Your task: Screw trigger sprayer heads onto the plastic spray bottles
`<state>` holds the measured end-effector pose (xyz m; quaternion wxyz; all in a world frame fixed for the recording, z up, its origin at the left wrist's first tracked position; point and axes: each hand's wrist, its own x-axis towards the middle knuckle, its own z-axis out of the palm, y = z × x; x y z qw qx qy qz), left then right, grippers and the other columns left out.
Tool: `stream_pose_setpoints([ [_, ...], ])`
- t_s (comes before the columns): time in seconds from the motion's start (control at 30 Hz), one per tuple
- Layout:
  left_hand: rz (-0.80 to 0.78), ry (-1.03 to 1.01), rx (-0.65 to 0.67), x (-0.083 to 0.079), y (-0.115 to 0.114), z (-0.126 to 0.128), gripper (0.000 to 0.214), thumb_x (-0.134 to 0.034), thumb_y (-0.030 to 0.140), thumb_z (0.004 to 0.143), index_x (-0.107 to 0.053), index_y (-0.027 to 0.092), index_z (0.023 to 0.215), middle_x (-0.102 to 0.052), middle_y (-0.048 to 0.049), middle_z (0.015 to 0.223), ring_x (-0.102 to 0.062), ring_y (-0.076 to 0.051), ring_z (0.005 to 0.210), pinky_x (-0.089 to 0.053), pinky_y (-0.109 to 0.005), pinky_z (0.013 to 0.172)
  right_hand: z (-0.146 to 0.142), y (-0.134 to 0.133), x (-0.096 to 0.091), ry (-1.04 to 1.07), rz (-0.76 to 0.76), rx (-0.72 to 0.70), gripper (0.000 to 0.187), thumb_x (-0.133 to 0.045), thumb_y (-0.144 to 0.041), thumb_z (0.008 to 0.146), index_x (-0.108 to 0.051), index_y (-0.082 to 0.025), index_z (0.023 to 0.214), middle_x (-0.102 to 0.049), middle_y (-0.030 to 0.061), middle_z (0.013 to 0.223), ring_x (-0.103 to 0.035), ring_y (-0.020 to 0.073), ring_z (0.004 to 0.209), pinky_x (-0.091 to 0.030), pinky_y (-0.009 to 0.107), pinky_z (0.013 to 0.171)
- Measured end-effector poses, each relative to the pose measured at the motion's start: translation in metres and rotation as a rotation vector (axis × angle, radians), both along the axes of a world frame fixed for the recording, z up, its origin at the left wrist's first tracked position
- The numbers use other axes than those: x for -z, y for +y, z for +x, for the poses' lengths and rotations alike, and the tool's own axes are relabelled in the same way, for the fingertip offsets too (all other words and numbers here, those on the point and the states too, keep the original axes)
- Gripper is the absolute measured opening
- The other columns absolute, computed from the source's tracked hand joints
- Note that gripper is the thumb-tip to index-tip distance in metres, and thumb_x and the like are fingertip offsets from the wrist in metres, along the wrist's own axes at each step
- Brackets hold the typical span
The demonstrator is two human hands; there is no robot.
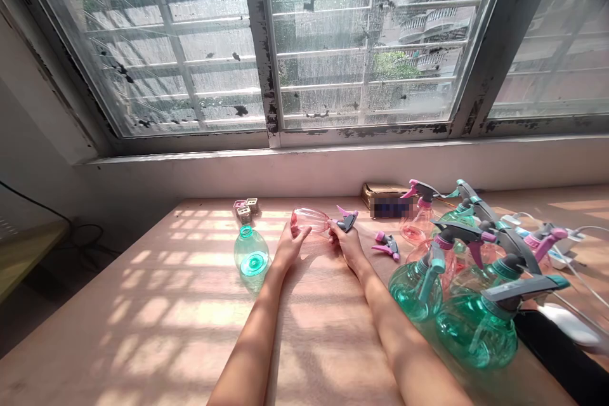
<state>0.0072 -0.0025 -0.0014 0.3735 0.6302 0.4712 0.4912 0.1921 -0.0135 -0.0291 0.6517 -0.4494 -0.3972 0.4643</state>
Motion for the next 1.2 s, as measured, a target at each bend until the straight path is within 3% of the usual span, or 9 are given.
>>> stream_pose_setpoints([
  [1.2, 0.019, -0.025, -0.006, 0.0051, 0.0038, 0.0013, 0.046, -0.069, 0.037, 0.098, -0.058, 0.021, 0.14, -0.063, -0.0117, 0.141, -0.067, -0.028, 0.119, -0.057, -0.052, 0.1, 0.0022, -0.0017, -0.0035, 0.004, 0.0, -0.01, 0.02, -0.07, -0.035, 0.102, -0.07, -0.016, 0.102, -0.071, -0.0012, 0.087, -0.066, 0.0119, 0.063, -0.058, 0.026, 0.056],
])
